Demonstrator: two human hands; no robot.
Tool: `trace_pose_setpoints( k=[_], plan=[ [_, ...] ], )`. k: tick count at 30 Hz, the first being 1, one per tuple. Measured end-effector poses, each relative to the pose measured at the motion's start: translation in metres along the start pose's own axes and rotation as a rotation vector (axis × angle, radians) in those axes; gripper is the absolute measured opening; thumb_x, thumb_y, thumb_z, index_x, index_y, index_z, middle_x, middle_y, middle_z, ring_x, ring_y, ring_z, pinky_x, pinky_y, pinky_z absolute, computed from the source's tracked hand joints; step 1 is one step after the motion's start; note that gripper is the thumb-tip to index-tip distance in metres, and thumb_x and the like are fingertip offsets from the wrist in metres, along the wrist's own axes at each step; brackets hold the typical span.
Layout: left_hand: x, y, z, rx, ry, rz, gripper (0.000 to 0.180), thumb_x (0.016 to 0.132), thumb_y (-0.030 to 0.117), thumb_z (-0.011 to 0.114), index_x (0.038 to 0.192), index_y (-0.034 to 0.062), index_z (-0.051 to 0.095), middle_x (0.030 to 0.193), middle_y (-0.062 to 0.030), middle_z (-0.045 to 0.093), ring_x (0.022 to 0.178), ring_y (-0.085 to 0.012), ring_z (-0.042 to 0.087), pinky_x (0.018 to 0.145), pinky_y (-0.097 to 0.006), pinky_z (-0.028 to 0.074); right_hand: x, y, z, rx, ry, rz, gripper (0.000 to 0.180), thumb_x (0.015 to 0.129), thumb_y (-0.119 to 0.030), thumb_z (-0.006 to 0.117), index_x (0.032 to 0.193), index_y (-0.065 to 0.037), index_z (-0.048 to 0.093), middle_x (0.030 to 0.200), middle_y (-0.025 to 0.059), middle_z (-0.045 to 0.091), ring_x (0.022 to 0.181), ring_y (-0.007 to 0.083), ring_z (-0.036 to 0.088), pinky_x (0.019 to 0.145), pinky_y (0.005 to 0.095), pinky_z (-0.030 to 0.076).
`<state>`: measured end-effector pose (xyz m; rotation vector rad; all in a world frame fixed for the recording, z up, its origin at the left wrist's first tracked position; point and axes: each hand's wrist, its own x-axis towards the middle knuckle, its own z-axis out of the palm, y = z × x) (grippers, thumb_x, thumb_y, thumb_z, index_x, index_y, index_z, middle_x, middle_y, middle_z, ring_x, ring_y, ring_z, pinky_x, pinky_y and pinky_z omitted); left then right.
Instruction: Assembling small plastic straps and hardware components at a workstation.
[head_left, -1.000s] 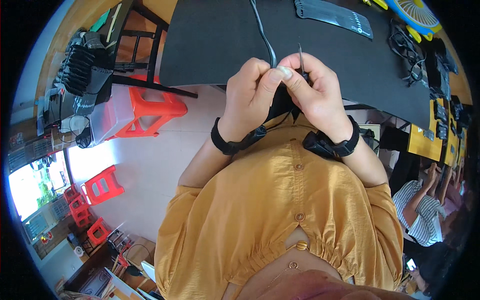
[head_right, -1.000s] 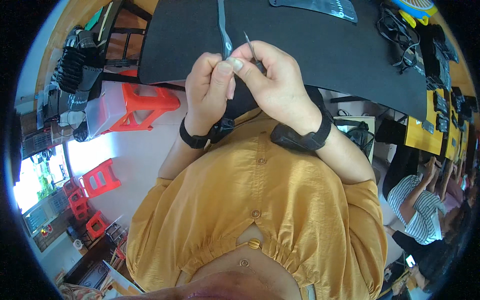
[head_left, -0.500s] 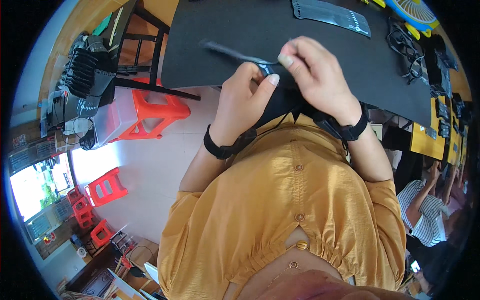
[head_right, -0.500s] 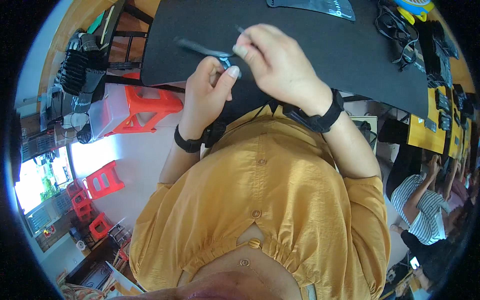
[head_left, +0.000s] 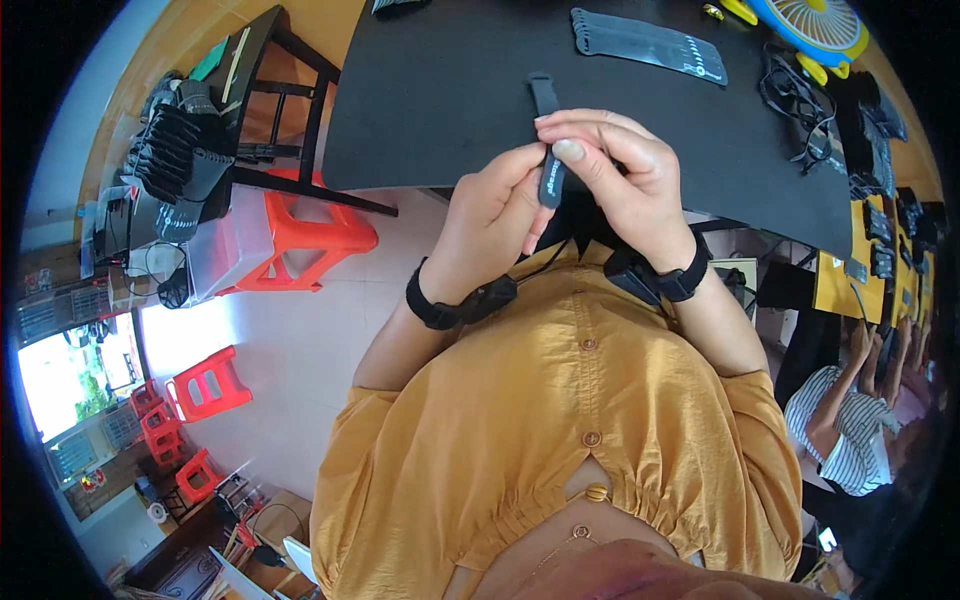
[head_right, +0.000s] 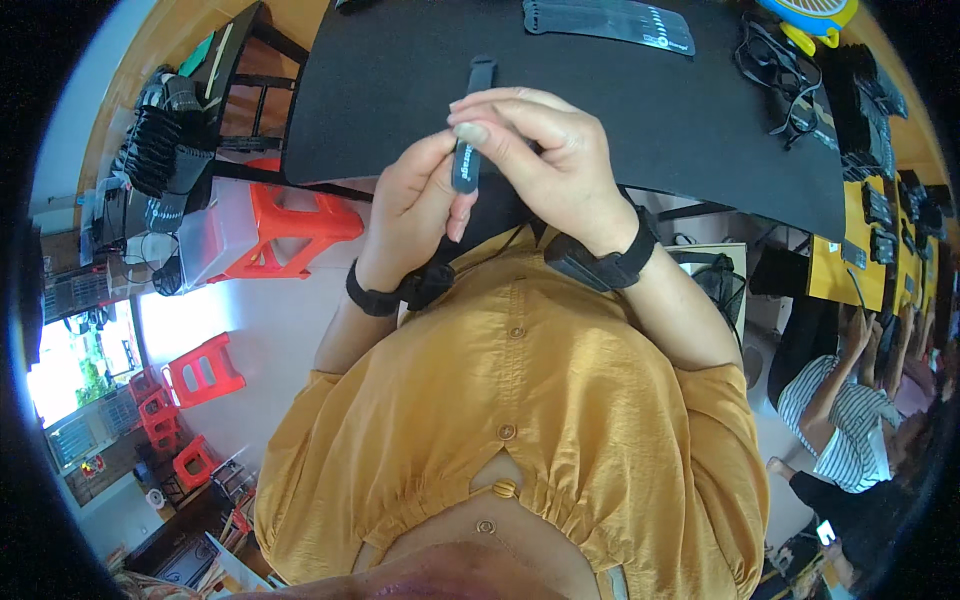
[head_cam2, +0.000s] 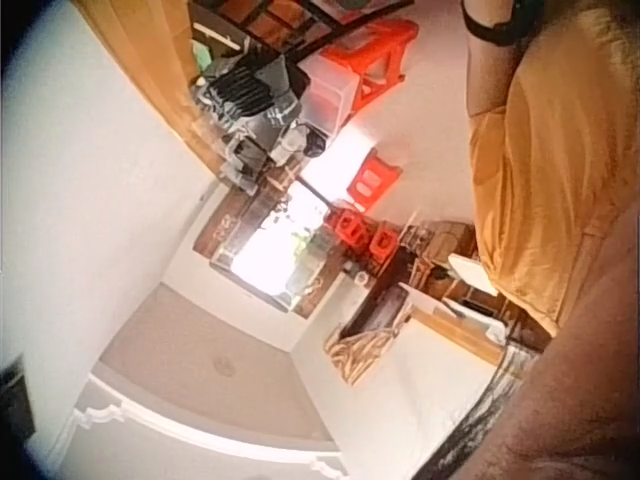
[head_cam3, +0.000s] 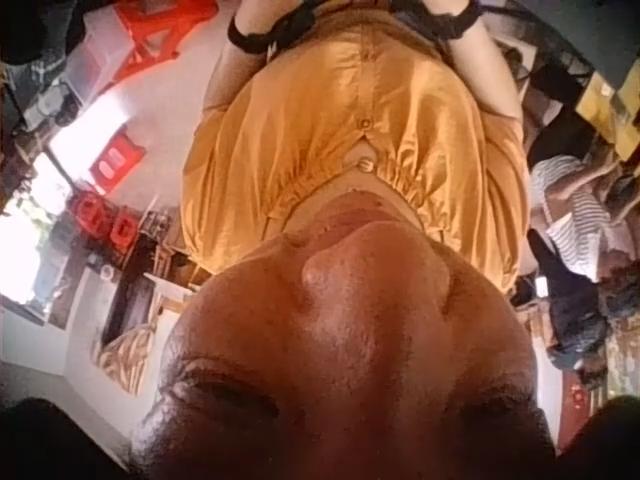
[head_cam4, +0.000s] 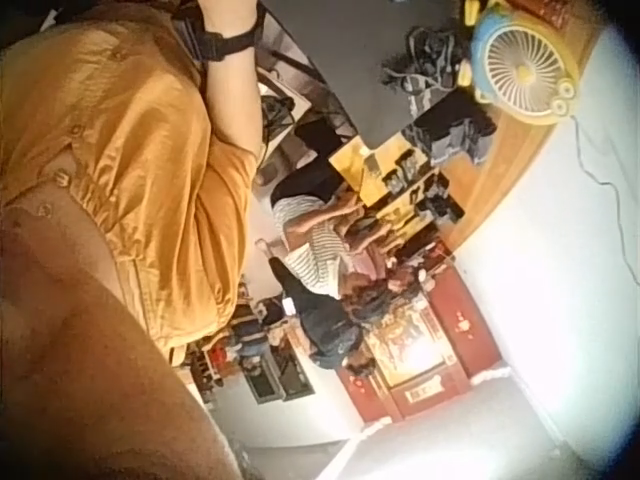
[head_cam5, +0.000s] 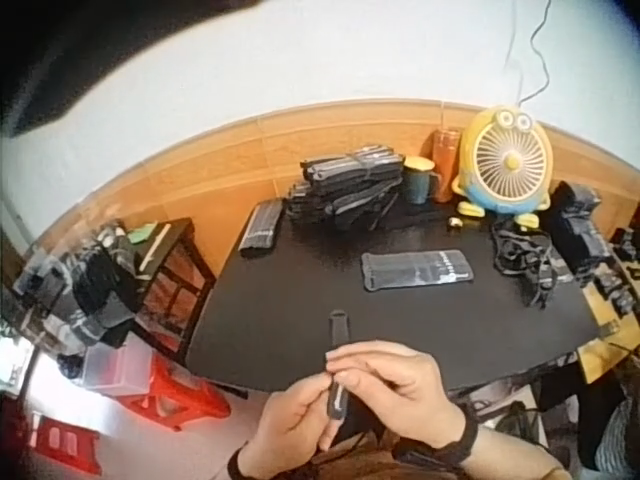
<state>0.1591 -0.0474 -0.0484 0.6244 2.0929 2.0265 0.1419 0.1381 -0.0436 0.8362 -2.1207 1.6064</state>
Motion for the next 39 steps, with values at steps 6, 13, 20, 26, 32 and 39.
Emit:
trace_pose_setpoints(
  k=[6, 13, 20, 26, 32, 39],
  plan=[
    [-0.001, 0.014, 0.000, -0.239, 0.036, -0.135, 0.022, 0.104, 0.014, 0.047, 0.112, -0.0001, 0.061, 0.069, 0.0006, 0.056, 0.051, -0.0033, 0.047, 0.046, -0.018, 0.037, -0.006, -0.017, 0.007, -0.004, -0.066, 0.048, 0.040, 0.082, -0.015, 0.077, 0.121, -0.008, 0.068, 0.132, 0.0147, 0.060, 0.099, 0.0212, 0.068, 0.082, 0.0290, 0.055],
    [-0.003, 0.009, -0.004, -0.233, -0.050, -0.150, 0.022, 0.104, 0.019, 0.050, 0.114, 0.0012, 0.060, 0.064, -0.0007, 0.054, 0.047, -0.0060, 0.047, 0.043, -0.019, 0.034, -0.011, -0.002, 0.008, 0.020, -0.030, -0.047, 0.030, 0.092, -0.007, 0.061, 0.121, -0.009, 0.068, 0.125, 0.0148, 0.066, 0.107, 0.0262, 0.067, 0.088, 0.0313, 0.055],
    [-0.014, 0.016, 0.003, 0.130, -0.195, -0.147, 0.028, 0.104, 0.014, 0.046, 0.122, -0.0006, 0.061, 0.061, 0.0018, 0.051, 0.050, -0.0039, 0.045, 0.046, -0.020, 0.036, 0.009, -0.014, -0.015, 0.246, 0.379, 0.404, 0.023, 0.100, -0.022, 0.057, 0.102, -0.003, 0.069, 0.085, 0.0013, 0.072, 0.053, 0.0013, 0.051, 0.047, 0.0178, 0.041],
    [-0.022, 0.008, -0.013, 0.183, -0.384, -0.298, 0.027, 0.102, 0.011, 0.049, 0.124, 0.0024, 0.062, 0.073, -0.0003, 0.059, 0.063, -0.0060, 0.054, 0.057, -0.020, 0.043, 0.016, -0.005, -0.043, 0.248, 0.436, 0.394, 0.024, 0.102, -0.026, 0.054, 0.103, -0.005, 0.066, 0.084, 0.0024, 0.071, 0.049, 0.0007, 0.048, 0.045, 0.0160, 0.037],
    [0.000, 0.008, 0.000, -0.135, -0.321, -0.281, 0.037, 0.098, 0.016, 0.058, 0.130, -0.0014, 0.052, 0.116, -0.0069, 0.063, 0.100, -0.0114, 0.060, 0.087, -0.027, 0.049, -0.002, -0.028, -0.025, 0.117, 0.187, 0.198, 0.020, 0.099, -0.017, 0.057, 0.107, -0.003, 0.068, 0.083, 0.0053, 0.071, 0.067, 0.0071, 0.066, 0.055, 0.0190, 0.050],
    [0.030, 0.005, 0.015, -0.489, -0.125, -0.142, 0.037, 0.094, 0.005, 0.057, 0.130, 0.0003, 0.052, 0.104, -0.0037, 0.063, 0.094, -0.0105, 0.059, 0.083, -0.025, 0.049, -0.022, -0.039, -0.018, 0.081, 0.021, 0.145, 0.016, 0.095, -0.006, 0.060, 0.108, 0.002, 0.065, 0.098, 0.0115, 0.071, 0.080, 0.0149, 0.071, 0.066, 0.0246, 0.055]
  ],
)
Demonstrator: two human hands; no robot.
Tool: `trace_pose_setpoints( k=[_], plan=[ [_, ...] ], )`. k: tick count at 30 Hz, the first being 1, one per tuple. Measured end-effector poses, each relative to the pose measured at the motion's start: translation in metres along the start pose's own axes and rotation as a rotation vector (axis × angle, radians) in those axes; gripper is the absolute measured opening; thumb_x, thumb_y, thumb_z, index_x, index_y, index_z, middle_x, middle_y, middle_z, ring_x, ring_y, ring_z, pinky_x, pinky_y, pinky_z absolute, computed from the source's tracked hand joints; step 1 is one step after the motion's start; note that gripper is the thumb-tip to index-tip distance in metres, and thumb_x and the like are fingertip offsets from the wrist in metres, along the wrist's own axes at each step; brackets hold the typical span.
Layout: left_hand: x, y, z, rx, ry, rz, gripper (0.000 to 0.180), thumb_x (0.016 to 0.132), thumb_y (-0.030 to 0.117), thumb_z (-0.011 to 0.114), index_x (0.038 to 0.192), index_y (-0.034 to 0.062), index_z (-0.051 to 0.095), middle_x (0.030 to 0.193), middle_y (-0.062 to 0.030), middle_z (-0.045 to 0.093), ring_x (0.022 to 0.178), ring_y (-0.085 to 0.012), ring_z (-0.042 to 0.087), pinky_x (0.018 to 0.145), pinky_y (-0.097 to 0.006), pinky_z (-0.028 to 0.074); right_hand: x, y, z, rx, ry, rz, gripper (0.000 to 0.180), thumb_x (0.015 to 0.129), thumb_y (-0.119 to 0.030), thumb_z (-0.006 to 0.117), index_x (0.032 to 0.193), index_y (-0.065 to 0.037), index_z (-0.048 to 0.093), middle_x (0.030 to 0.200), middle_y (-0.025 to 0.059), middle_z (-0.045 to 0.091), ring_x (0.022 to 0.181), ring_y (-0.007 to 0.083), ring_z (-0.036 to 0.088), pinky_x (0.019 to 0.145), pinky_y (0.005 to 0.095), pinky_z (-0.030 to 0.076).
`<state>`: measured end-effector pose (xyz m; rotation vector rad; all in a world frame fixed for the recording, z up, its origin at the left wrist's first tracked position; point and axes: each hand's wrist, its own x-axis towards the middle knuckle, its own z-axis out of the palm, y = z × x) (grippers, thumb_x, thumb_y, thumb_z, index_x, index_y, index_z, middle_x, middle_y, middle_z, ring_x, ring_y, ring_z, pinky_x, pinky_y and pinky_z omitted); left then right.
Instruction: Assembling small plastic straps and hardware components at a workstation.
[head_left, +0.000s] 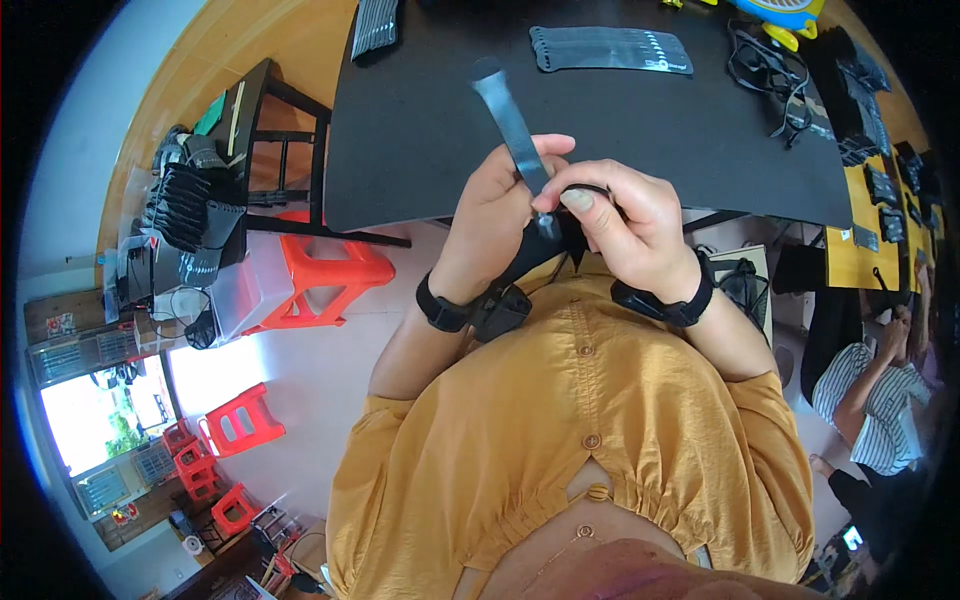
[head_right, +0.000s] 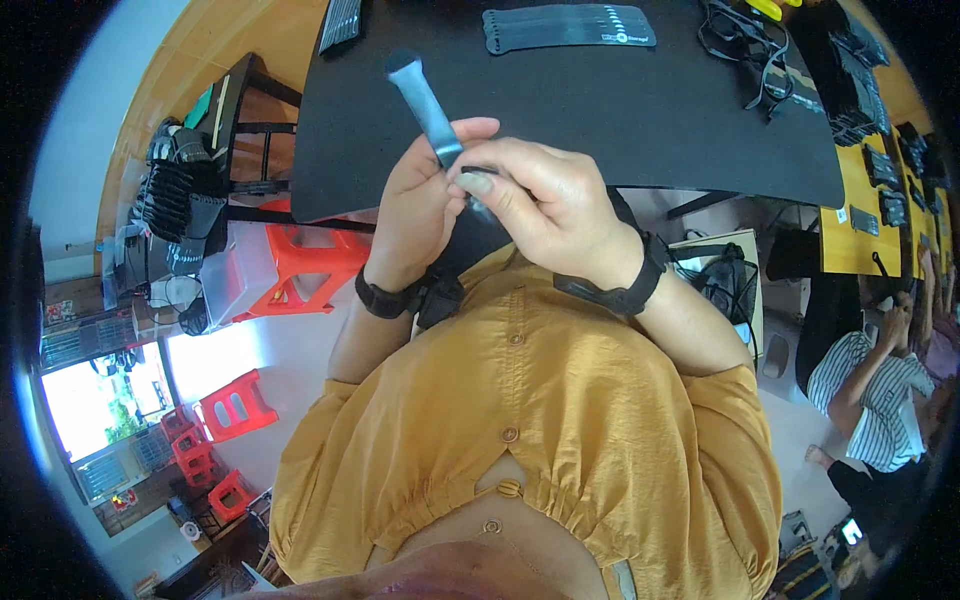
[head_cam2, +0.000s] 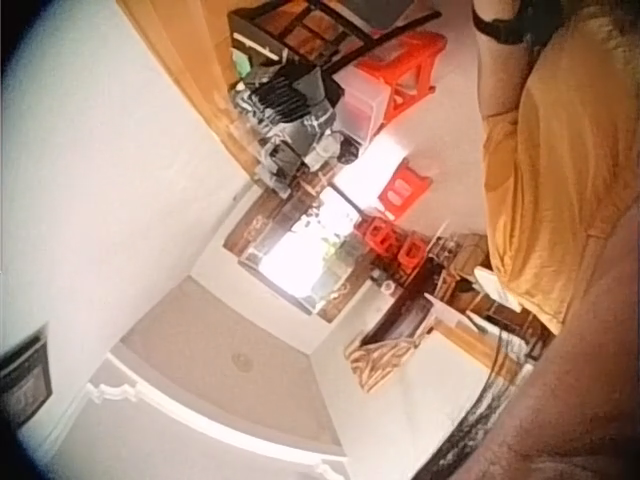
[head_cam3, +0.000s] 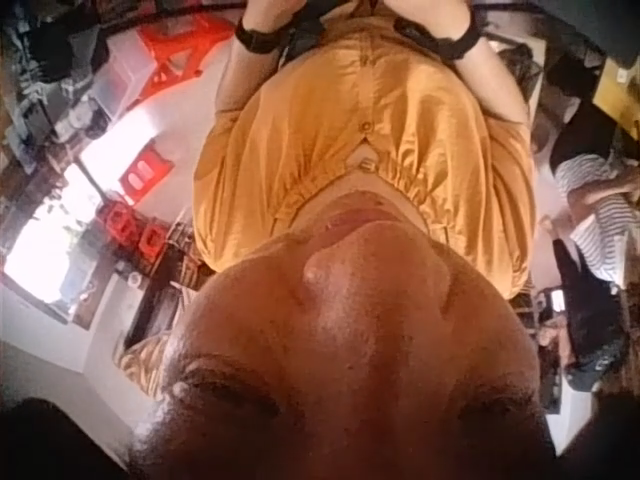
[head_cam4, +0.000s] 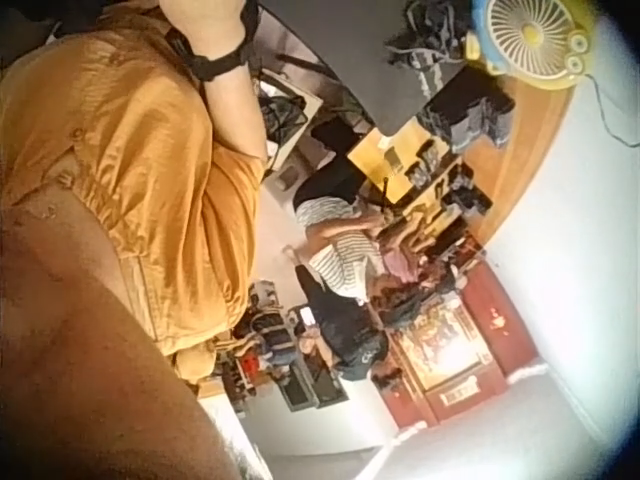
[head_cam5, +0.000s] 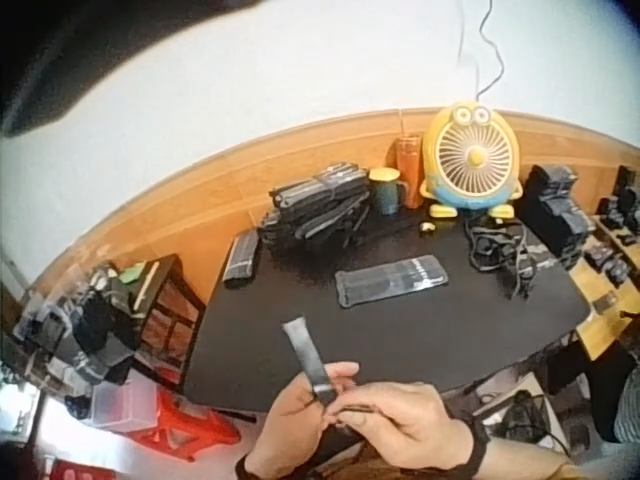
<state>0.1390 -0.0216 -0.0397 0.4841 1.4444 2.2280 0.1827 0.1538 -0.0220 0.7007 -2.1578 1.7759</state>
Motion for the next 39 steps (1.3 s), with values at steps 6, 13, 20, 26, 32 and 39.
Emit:
trace_pose_setpoints(
  k=[6, 13, 20, 26, 32, 39],
  plan=[
    [-0.001, -0.006, 0.008, 0.141, 0.078, -0.019, 0.019, 0.097, 0.005, 0.051, 0.115, 0.0042, 0.055, 0.087, 0.0026, 0.053, 0.077, -0.0065, 0.052, 0.065, -0.023, 0.044, 0.007, 0.005, -0.005, -0.050, -0.002, -0.117, 0.033, 0.086, 0.001, 0.064, 0.118, -0.005, 0.064, 0.121, 0.0126, 0.066, 0.092, 0.0142, 0.070, 0.068, 0.0244, 0.055],
    [-0.003, -0.008, 0.014, 0.476, -0.015, -0.065, 0.024, 0.102, 0.018, 0.050, 0.116, -0.0007, 0.054, 0.077, -0.0016, 0.054, 0.070, -0.0083, 0.050, 0.063, -0.026, 0.043, 0.007, 0.013, -0.004, -0.018, 0.148, 0.016, 0.020, 0.087, -0.006, 0.067, 0.106, -0.002, 0.071, 0.108, 0.0087, 0.071, 0.083, 0.0137, 0.068, 0.070, 0.0266, 0.056],
    [-0.015, 0.003, 0.014, 0.450, -0.233, -0.190, 0.032, 0.106, 0.020, 0.041, 0.126, -0.0018, 0.054, 0.070, 0.0068, 0.040, 0.061, -0.0024, 0.033, 0.054, -0.019, 0.027, 0.036, 0.006, -0.047, 0.479, 0.471, 0.227, 0.027, 0.101, -0.026, 0.057, 0.100, 0.000, 0.064, 0.094, 0.0119, 0.072, 0.046, 0.0029, 0.048, 0.040, 0.0159, 0.035],
    [0.013, 0.006, 0.011, 0.271, -0.168, -0.210, 0.039, 0.095, 0.013, 0.061, 0.129, -0.0031, 0.050, 0.089, -0.0040, 0.060, 0.076, -0.0101, 0.058, 0.072, -0.027, 0.050, 0.026, -0.007, -0.025, 0.568, 0.290, 0.353, 0.024, 0.102, -0.025, 0.055, 0.098, -0.002, 0.058, 0.095, 0.0092, 0.071, 0.052, 0.0049, 0.058, 0.041, 0.0160, 0.040],
    [0.028, 0.012, 0.012, -0.024, -0.034, -0.192, 0.024, 0.097, 0.014, 0.055, 0.116, -0.0010, 0.057, 0.074, 0.0041, 0.053, 0.058, -0.0018, 0.044, 0.051, -0.020, 0.037, 0.014, -0.003, -0.013, 0.620, 0.207, 0.335, 0.025, 0.104, -0.024, 0.049, 0.105, -0.001, 0.058, 0.088, 0.0072, 0.069, 0.057, 0.0076, 0.062, 0.040, 0.0163, 0.037],
    [0.004, 0.001, -0.004, -0.016, -0.018, -0.433, 0.029, 0.104, 0.027, 0.045, 0.109, 0.0016, 0.058, 0.060, 0.0087, 0.034, 0.048, -0.0019, 0.027, 0.042, -0.020, 0.020, 0.024, 0.013, -0.077, 0.648, 0.641, 0.068, 0.023, 0.105, -0.025, 0.046, 0.101, -0.005, 0.055, 0.077, 0.0037, 0.059, 0.048, 0.0070, 0.044, 0.042, 0.0190, 0.031]
  ],
)
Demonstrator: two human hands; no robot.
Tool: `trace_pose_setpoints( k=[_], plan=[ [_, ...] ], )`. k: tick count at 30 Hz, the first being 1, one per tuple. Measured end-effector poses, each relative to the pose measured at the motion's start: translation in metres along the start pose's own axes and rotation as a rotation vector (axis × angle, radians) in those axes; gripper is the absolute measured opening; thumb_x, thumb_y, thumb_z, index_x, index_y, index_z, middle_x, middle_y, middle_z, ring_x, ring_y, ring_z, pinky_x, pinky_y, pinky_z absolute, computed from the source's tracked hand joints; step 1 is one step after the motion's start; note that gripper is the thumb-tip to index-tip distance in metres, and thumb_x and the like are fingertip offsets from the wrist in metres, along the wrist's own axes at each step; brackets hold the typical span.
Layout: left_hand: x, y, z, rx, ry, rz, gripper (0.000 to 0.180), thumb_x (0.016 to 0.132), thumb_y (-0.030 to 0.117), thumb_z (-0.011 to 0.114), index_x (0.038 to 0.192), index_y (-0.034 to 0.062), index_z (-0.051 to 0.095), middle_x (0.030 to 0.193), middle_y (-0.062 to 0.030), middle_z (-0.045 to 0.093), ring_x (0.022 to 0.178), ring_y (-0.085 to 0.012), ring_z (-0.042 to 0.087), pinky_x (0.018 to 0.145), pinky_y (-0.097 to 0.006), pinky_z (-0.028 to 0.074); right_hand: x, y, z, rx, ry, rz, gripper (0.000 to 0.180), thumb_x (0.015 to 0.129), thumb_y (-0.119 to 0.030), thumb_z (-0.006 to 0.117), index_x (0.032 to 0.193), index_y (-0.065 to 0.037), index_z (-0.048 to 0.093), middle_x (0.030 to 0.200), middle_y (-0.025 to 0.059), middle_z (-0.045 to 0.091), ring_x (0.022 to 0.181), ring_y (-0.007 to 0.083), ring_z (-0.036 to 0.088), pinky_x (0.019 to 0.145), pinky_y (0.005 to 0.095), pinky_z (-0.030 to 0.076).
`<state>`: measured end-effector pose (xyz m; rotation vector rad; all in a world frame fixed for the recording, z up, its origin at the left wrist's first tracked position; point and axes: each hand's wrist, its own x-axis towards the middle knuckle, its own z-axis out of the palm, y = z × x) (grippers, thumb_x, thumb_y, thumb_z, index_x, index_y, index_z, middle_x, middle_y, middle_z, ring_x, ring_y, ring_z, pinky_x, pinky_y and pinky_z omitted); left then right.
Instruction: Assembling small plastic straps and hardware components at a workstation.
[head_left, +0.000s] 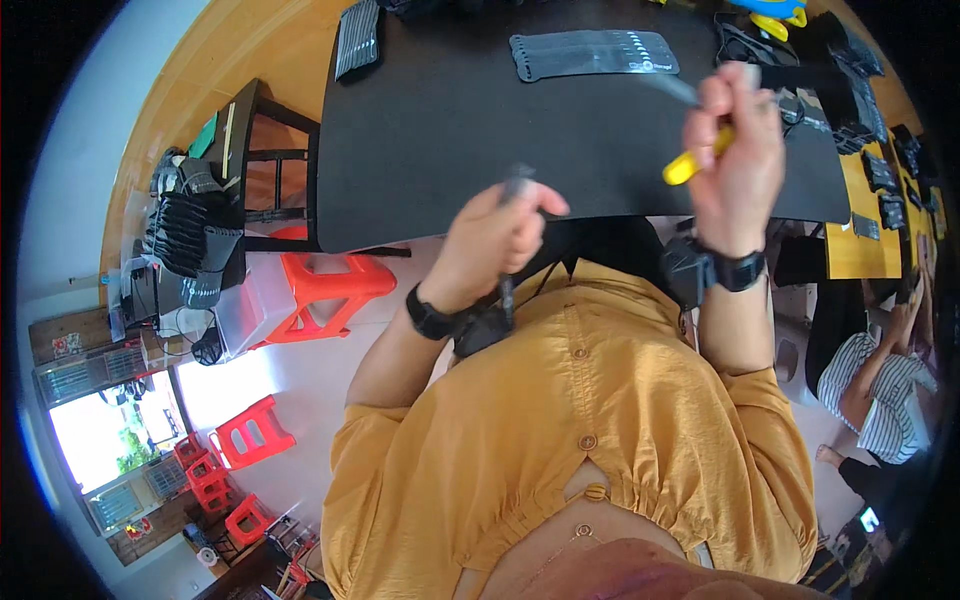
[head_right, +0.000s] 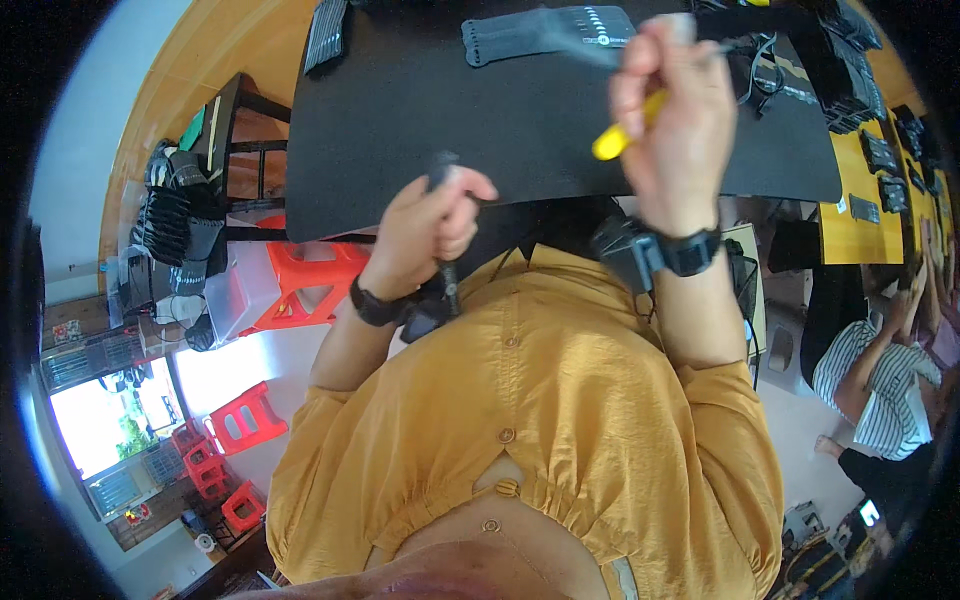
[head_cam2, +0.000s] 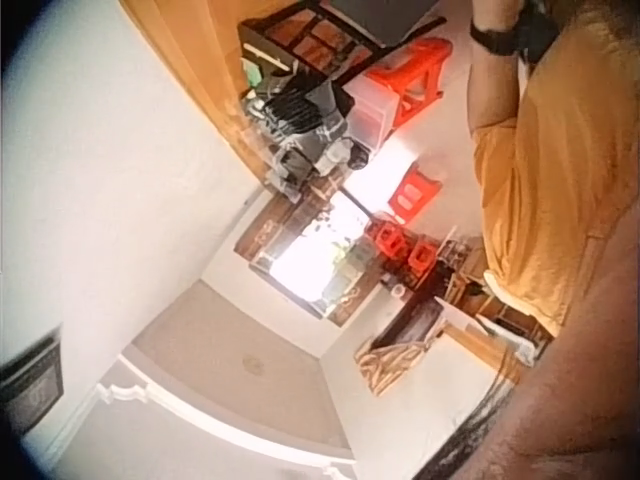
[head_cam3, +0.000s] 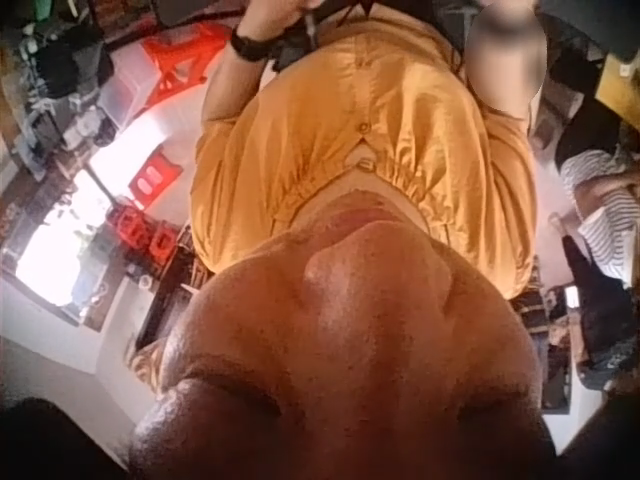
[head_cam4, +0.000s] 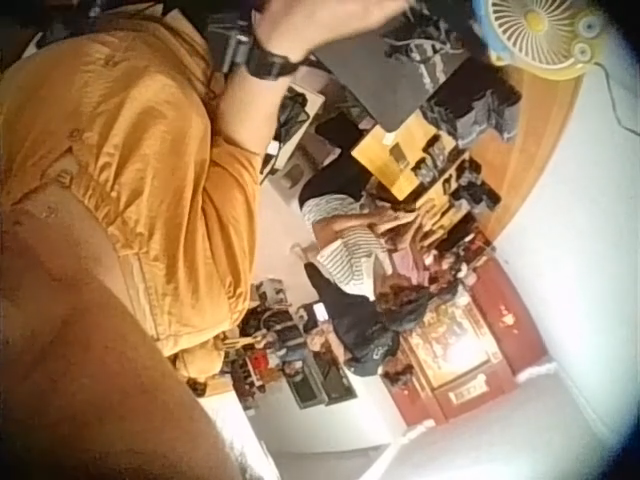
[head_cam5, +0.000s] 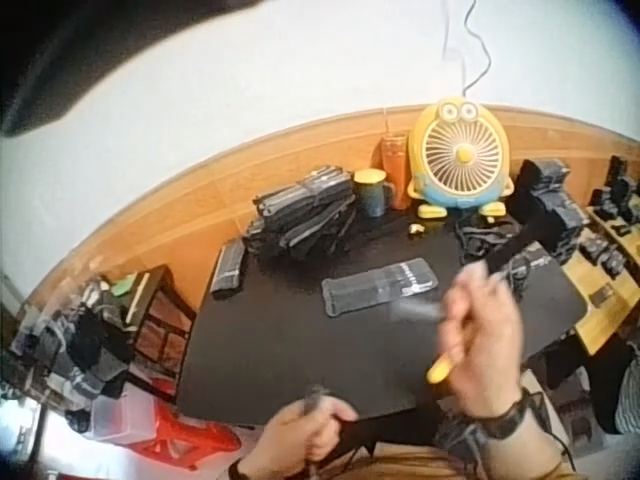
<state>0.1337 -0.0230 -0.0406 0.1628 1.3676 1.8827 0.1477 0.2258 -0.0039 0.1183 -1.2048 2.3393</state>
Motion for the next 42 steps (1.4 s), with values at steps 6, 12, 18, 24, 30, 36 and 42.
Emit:
trace_pose_setpoints(
  k=[6, 12, 18, 24, 30, 36, 42],
  plan=[
    [0.001, 0.016, -0.014, -0.015, 0.006, -0.009, 0.052, 0.106, 0.045, 0.035, 0.120, -0.0010, 0.056, 0.066, 0.0020, 0.044, 0.045, -0.0025, 0.025, 0.040, -0.020, 0.019, -0.015, 0.012, 0.000, -0.055, -0.221, 0.091, 0.022, 0.105, -0.025, 0.047, 0.103, -0.004, 0.055, 0.079, 0.0069, 0.065, 0.055, 0.0085, 0.057, 0.043, 0.0178, 0.036],
    [0.008, 0.049, 0.011, 0.238, 0.046, -0.058, 0.030, 0.097, 0.029, 0.061, 0.108, 0.0015, 0.061, 0.071, -0.0004, 0.055, 0.050, -0.0022, 0.033, 0.045, -0.019, 0.022, -0.035, 0.033, 0.001, 0.043, -0.350, 0.243, 0.020, 0.103, -0.022, 0.050, 0.107, -0.003, 0.054, 0.085, 0.0126, 0.066, 0.059, 0.0103, 0.060, 0.044, 0.0169, 0.036],
    [0.021, 0.060, -0.003, 0.512, 0.165, 0.000, 0.019, 0.092, 0.023, 0.069, 0.095, 0.0059, 0.062, 0.067, 0.0028, 0.055, 0.052, -0.0016, 0.038, 0.047, -0.019, 0.026, -0.015, 0.009, -0.030, -0.251, -0.217, 0.166, 0.022, 0.095, -0.027, 0.064, 0.106, -0.008, 0.062, 0.114, 0.0084, 0.061, 0.064, 0.0029, 0.056, 0.044, 0.0138, 0.035],
    [0.043, 0.064, -0.017, 0.609, 0.176, 0.059, 0.019, 0.093, 0.025, 0.068, 0.098, 0.0066, 0.063, 0.068, 0.0035, 0.057, 0.053, -0.0016, 0.040, 0.048, -0.018, 0.028, 0.002, -0.010, -0.052, -0.661, 0.000, 0.433, 0.017, 0.096, -0.020, 0.065, 0.109, -0.009, 0.067, 0.073, -0.0061, 0.058, 0.054, -0.0010, 0.044, 0.044, 0.0143, 0.030],
    [0.074, 0.082, -0.028, 0.708, 0.120, 0.069, 0.019, 0.094, 0.025, 0.065, 0.099, 0.0064, 0.065, 0.072, 0.0020, 0.063, 0.054, -0.0023, 0.044, 0.050, -0.019, 0.031, 0.045, -0.025, -0.067, -0.892, -0.171, 0.599, 0.022, 0.096, -0.010, 0.063, 0.117, -0.007, 0.067, 0.080, -0.0048, 0.062, 0.059, -0.0005, 0.048, 0.046, 0.0146, 0.034],
    [0.120, 0.100, -0.049, 1.111, 0.173, 0.109, 0.029, 0.091, 0.035, 0.066, 0.082, 0.0077, 0.069, 0.069, 0.0009, 0.065, 0.064, -0.0092, 0.056, 0.066, -0.028, 0.043, 0.101, -0.014, -0.080, -1.207, -0.351, 0.719, 0.021, 0.090, -0.027, 0.072, 0.091, -0.007, 0.066, 0.071, -0.0037, 0.061, 0.052, 0.0017, 0.050, 0.043, 0.0166, 0.034],
    [0.142, 0.093, -0.067, 1.125, 0.184, 0.030, 0.029, 0.089, 0.036, 0.068, 0.083, 0.0073, 0.068, 0.067, 0.0004, 0.064, 0.066, -0.0103, 0.057, 0.069, -0.029, 0.043, 0.124, 0.004, -0.099, -1.146, -0.364, 0.765, 0.025, 0.093, -0.032, 0.069, 0.092, -0.008, 0.064, 0.069, -0.0037, 0.060, 0.049, 0.0014, 0.051, 0.041, 0.0148, 0.034]
  ],
)
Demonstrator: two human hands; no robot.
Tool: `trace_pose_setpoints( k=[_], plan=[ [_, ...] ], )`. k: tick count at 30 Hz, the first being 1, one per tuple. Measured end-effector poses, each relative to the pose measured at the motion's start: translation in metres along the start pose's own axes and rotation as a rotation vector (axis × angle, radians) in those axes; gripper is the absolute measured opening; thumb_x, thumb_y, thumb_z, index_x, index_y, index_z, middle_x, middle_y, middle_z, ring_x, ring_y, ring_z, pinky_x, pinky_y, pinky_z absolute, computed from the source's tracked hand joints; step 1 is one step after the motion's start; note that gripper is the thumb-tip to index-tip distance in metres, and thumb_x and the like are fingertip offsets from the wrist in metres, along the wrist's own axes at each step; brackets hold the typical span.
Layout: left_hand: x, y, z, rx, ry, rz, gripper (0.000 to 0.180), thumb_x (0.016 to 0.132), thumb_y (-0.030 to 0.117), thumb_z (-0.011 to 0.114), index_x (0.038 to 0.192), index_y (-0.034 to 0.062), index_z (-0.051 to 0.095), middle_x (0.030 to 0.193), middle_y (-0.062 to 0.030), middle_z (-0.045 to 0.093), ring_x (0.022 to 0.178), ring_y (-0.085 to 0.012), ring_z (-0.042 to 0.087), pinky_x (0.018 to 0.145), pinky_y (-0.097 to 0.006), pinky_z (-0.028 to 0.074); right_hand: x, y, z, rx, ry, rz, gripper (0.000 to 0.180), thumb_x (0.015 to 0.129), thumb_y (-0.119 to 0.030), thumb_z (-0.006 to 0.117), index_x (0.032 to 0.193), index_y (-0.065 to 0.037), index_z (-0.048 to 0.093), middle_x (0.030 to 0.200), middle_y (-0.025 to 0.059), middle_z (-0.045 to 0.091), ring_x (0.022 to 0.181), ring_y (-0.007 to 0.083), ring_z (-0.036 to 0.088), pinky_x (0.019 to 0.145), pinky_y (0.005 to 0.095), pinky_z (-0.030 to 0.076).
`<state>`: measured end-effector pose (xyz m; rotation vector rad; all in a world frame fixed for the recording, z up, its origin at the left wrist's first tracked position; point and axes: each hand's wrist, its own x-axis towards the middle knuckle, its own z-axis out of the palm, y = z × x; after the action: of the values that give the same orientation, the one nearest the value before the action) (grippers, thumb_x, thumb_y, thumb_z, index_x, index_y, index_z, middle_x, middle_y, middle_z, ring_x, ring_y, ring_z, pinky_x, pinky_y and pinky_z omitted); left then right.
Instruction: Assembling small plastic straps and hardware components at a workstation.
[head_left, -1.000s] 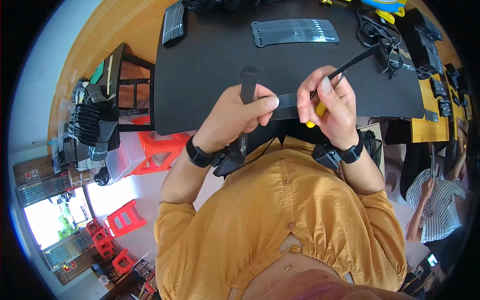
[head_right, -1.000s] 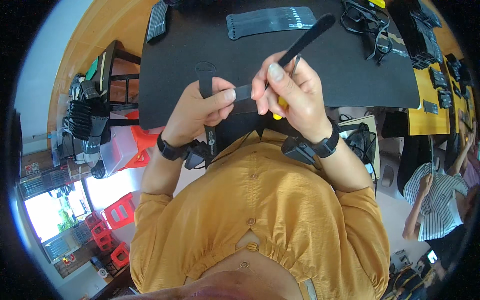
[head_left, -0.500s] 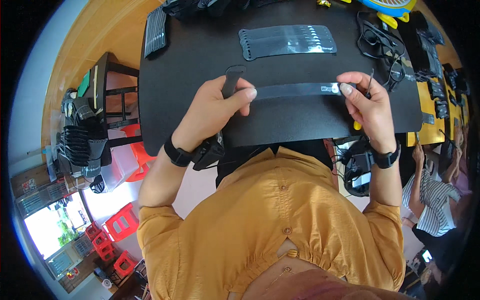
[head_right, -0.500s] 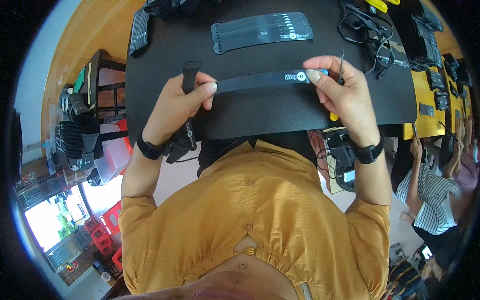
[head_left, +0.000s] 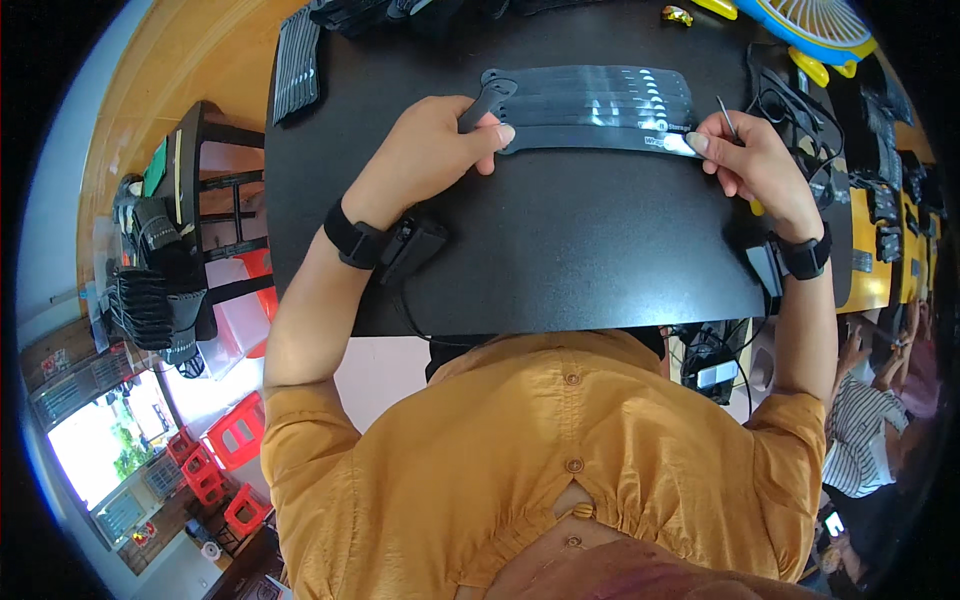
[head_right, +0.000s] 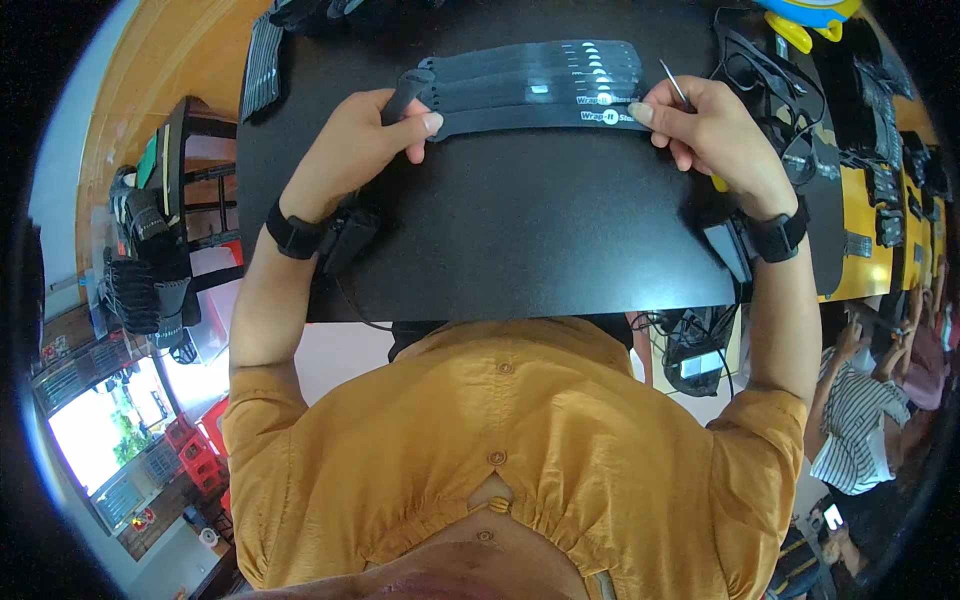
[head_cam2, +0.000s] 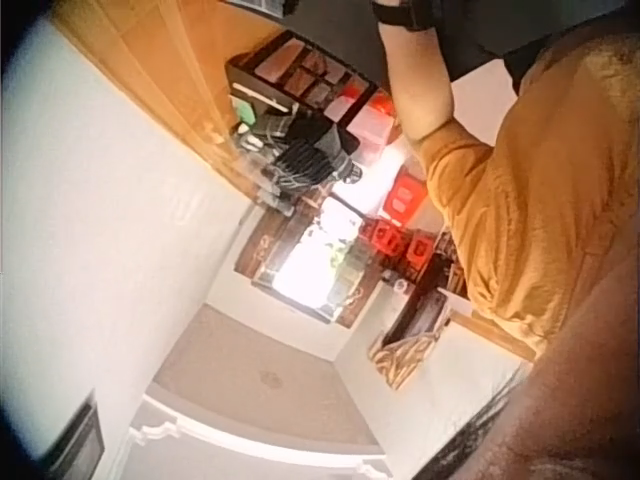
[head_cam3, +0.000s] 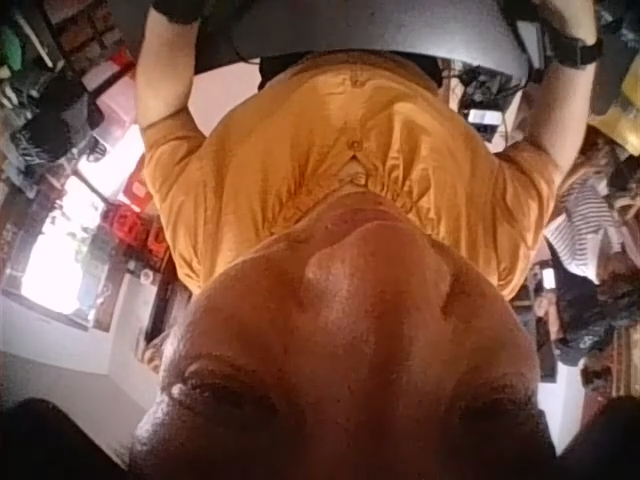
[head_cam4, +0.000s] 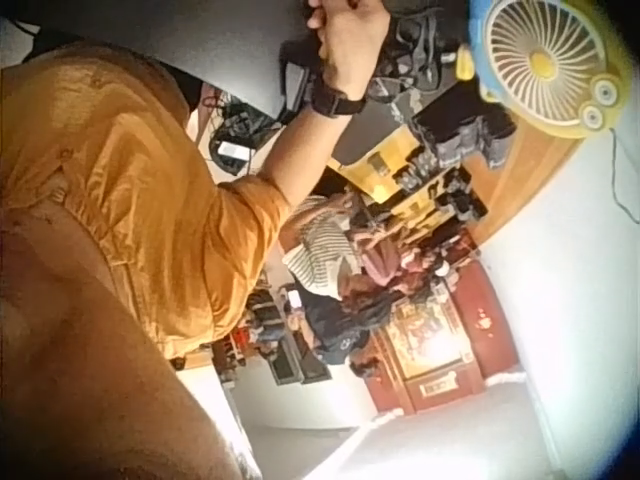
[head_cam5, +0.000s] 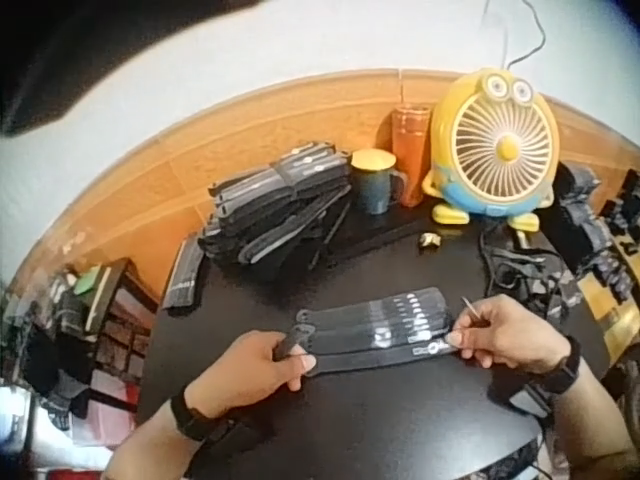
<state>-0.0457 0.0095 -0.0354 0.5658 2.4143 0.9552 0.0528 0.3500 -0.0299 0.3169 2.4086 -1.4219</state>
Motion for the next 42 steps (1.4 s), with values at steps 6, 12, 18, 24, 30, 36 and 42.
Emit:
trace_pose_setpoints(
  k=[6, 12, 18, 24, 30, 36, 42],
  plan=[
    [-0.003, 0.005, 0.001, -0.005, 0.032, -0.039, 0.032, 0.086, 0.038, 0.071, 0.083, 0.0070, 0.069, 0.063, 0.0009, 0.062, 0.059, -0.0090, 0.055, 0.060, -0.026, 0.041, -0.002, 0.000, 0.003, 0.043, 0.053, 0.044, 0.026, 0.094, -0.034, 0.067, 0.092, -0.008, 0.063, 0.066, -0.0044, 0.059, 0.046, 0.0011, 0.052, 0.039, 0.0131, 0.036],
    [0.001, 0.001, 0.003, 0.057, 0.038, -0.039, 0.034, 0.087, 0.039, 0.071, 0.083, 0.0058, 0.068, 0.062, 0.0001, 0.062, 0.058, -0.0095, 0.056, 0.058, -0.027, 0.042, -0.001, 0.001, 0.002, 0.048, 0.043, 0.043, 0.024, 0.096, -0.031, 0.065, 0.091, -0.008, 0.062, 0.065, -0.0043, 0.059, 0.045, 0.0009, 0.052, 0.038, 0.0134, 0.036],
    [0.000, 0.011, -0.002, 0.039, 0.003, -0.059, 0.046, 0.084, 0.042, 0.069, 0.086, -0.0040, 0.067, 0.064, -0.0107, 0.067, 0.062, -0.0212, 0.067, 0.064, -0.032, 0.051, -0.003, -0.001, 0.004, 0.056, 0.065, 0.052, 0.022, 0.096, -0.029, 0.065, 0.093, -0.008, 0.061, 0.065, -0.0040, 0.058, 0.045, 0.0009, 0.053, 0.037, 0.0136, 0.036],
    [-0.001, 0.009, 0.000, 0.043, 0.018, -0.081, 0.045, 0.085, 0.041, 0.070, 0.086, -0.0035, 0.067, 0.063, -0.0097, 0.066, 0.060, -0.0189, 0.066, 0.060, -0.030, 0.049, -0.003, -0.004, 0.008, -0.024, 0.111, 0.044, 0.022, 0.096, -0.027, 0.064, 0.094, -0.005, 0.064, 0.063, -0.0030, 0.058, 0.045, 0.0022, 0.054, 0.037, 0.0160, 0.038],
    [-0.003, 0.015, 0.000, -0.020, 0.023, -0.071, 0.038, 0.086, 0.035, 0.072, 0.085, -0.0031, 0.066, 0.064, -0.0089, 0.065, 0.059, -0.0150, 0.064, 0.058, -0.028, 0.048, -0.003, -0.005, 0.009, -0.007, 0.119, 0.081, 0.021, 0.097, -0.025, 0.063, 0.099, -0.004, 0.065, 0.063, -0.0022, 0.058, 0.046, 0.0033, 0.055, 0.038, 0.0164, 0.040],
    [0.000, 0.011, 0.001, -0.022, 0.010, -0.086, 0.038, 0.085, 0.035, 0.072, 0.084, -0.0022, 0.065, 0.063, -0.0087, 0.065, 0.058, -0.0148, 0.064, 0.058, -0.027, 0.047, -0.003, -0.005, 0.009, -0.017, 0.130, 0.065, 0.022, 0.097, -0.023, 0.061, 0.101, -0.002, 0.065, 0.064, -0.0009, 0.059, 0.046, 0.0039, 0.056, 0.038, 0.0167, 0.040],
    [-0.001, 0.014, 0.000, -0.038, 0.001, -0.096, 0.029, 0.086, 0.028, 0.074, 0.086, 0.0016, 0.064, 0.066, -0.0025, 0.061, 0.059, -0.0091, 0.058, 0.058, -0.025, 0.045, -0.003, -0.007, 0.010, -0.024, 0.133, 0.074, 0.021, 0.097, -0.022, 0.063, 0.100, -0.002, 0.065, 0.065, -0.0006, 0.060, 0.046, 0.0041, 0.056, 0.038, 0.0170, 0.041]
  ],
)
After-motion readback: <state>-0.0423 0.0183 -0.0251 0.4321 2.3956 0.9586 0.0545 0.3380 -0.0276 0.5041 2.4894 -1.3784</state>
